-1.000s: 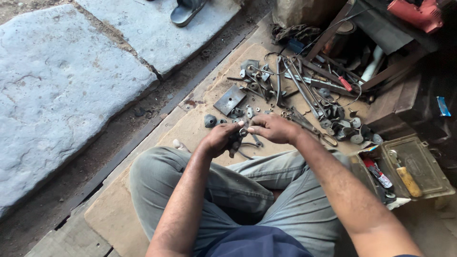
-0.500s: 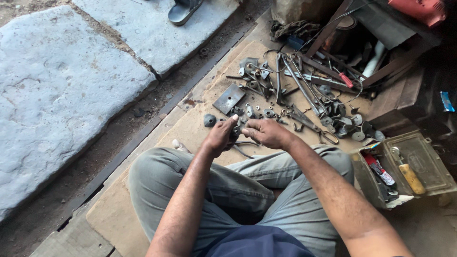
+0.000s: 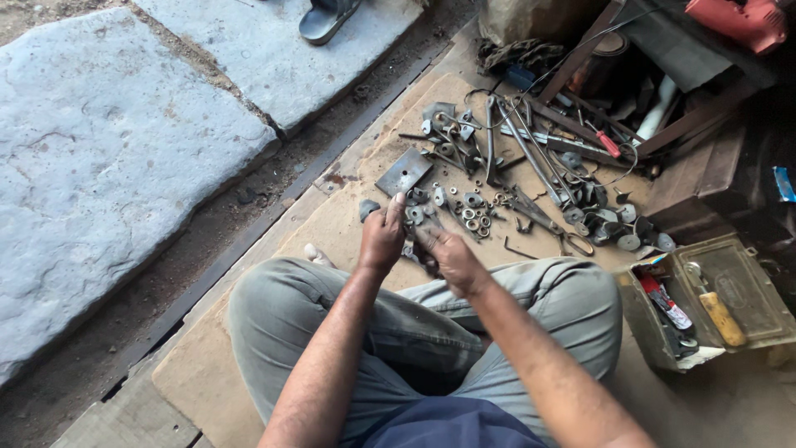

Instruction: The person manipulates small metal components and wires using pliers and a screwdriver while sitting on the floor.

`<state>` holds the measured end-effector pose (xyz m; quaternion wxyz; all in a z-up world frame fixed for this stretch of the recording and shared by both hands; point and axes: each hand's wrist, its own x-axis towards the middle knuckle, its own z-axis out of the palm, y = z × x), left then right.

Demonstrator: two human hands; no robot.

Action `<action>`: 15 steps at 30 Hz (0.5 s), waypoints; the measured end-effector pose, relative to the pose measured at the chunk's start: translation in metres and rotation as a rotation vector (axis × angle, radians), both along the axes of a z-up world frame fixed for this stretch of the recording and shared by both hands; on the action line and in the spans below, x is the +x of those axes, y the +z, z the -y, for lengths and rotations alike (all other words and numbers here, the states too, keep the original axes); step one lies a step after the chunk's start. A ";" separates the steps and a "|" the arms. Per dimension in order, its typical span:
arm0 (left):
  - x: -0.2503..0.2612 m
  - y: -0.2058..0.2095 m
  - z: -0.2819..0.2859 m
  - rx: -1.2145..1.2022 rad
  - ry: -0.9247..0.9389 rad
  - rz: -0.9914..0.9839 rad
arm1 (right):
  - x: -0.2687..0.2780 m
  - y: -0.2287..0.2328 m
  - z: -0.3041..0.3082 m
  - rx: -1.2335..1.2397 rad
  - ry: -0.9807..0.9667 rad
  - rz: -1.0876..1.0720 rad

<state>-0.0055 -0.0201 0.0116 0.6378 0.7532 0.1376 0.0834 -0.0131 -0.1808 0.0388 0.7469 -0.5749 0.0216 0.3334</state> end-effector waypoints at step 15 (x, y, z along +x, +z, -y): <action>0.003 0.009 -0.002 0.470 0.074 0.161 | -0.026 0.015 0.004 0.183 -0.067 -0.370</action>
